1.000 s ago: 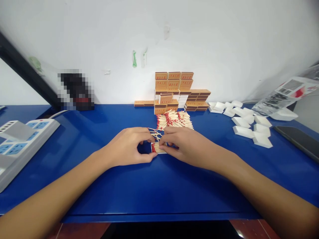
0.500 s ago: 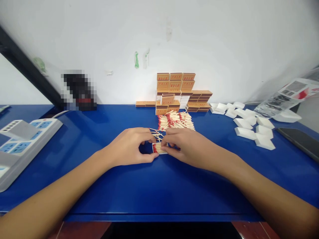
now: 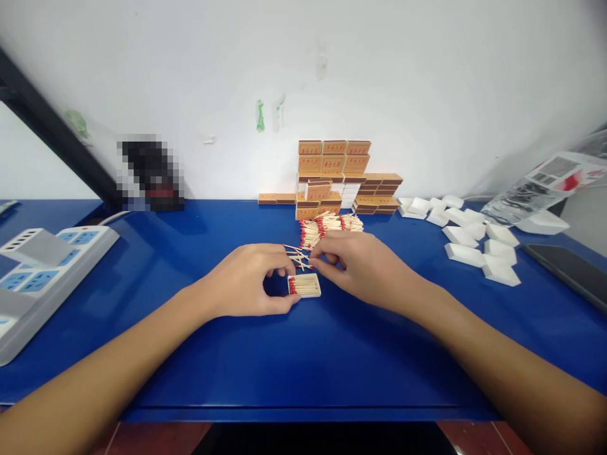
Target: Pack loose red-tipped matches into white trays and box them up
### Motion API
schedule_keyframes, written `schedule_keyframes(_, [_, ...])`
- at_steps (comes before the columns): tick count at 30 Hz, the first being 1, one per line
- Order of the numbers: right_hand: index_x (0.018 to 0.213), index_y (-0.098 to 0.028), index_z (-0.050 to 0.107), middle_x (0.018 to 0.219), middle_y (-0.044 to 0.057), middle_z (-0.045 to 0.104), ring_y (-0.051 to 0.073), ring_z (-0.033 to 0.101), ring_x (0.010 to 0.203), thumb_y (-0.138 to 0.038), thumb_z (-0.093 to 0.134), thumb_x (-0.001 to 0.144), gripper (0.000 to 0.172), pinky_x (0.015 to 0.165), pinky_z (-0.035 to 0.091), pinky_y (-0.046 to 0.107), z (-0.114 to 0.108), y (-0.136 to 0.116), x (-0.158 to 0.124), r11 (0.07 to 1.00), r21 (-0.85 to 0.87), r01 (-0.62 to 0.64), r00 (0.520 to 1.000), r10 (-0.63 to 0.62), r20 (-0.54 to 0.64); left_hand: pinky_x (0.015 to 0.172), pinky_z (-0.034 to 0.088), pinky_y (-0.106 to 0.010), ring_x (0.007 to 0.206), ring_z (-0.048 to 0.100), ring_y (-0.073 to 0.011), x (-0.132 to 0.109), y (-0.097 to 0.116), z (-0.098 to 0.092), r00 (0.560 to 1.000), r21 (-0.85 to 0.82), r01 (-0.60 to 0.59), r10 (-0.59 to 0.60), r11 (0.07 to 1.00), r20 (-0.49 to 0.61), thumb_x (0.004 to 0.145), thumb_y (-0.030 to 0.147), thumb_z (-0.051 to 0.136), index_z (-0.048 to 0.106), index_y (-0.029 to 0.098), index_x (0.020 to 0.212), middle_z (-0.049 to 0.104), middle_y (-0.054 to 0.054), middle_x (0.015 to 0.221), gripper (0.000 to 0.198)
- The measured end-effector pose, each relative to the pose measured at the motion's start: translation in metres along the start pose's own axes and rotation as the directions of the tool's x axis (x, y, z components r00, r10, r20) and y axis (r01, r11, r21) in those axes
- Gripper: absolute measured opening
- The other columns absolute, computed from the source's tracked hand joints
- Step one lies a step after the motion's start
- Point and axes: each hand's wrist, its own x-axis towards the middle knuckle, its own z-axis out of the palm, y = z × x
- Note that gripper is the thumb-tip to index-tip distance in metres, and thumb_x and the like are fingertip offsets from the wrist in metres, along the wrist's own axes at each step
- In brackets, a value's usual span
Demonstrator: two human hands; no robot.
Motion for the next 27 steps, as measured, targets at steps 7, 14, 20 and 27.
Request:
schedule_keyframes(7, [0.092,-0.017,0.072,0.082,0.002,0.065,0.015,0.054,0.072,-0.021,0.066,0.095,0.008,0.067,0.036,0.028,0.011,0.004,0.004,0.998,0.013,-0.064,0.998,0.065,-0.016,0.060,0.041,-0.027,0.066,0.054,-0.0122,0.001,0.003,-0.003,0.999,-0.025,0.032,-0.031,0.999,0.027,0.077,0.040,0.081,0.075,0.021,0.092,0.063,0.001,0.080,0.024])
schedule_keyframes(14, [0.091,-0.017,0.068,0.091,0.004,0.064,0.016,0.057,0.081,-0.019,0.065,0.096,0.007,0.071,0.039,0.029,0.012,0.004,0.003,0.998,0.051,-0.028,0.997,0.025,0.070,0.057,0.036,-0.026,0.059,0.048,-0.0109,0.002,-0.006,-0.001,0.995,0.045,0.065,-0.061,0.997,-0.085,0.091,0.035,0.069,0.073,0.020,0.093,0.057,0.003,0.069,0.016])
schedule_keyframes(20, [0.091,-0.017,0.069,0.093,0.005,0.064,0.018,0.058,0.085,-0.025,0.068,0.098,0.011,0.075,0.042,0.030,0.015,0.002,0.007,0.996,0.072,-0.051,0.997,0.046,0.061,0.058,0.036,-0.027,0.060,0.049,-0.0112,0.003,-0.010,0.003,0.987,0.105,0.120,-0.107,0.987,-0.124,0.093,0.029,0.065,0.074,0.020,0.096,0.057,0.003,0.071,0.013])
schedule_keyframes(27, [0.087,-0.017,0.067,0.090,0.005,0.064,0.018,0.057,0.085,-0.021,0.066,0.098,0.012,0.073,0.040,0.030,0.018,0.001,0.010,0.995,0.079,-0.068,0.995,0.062,0.080,0.058,0.036,-0.028,0.059,0.048,-0.0114,0.002,-0.007,0.002,0.992,0.097,0.097,-0.088,0.991,-0.086,0.092,0.032,0.065,0.074,0.019,0.088,0.055,0.003,0.068,0.015])
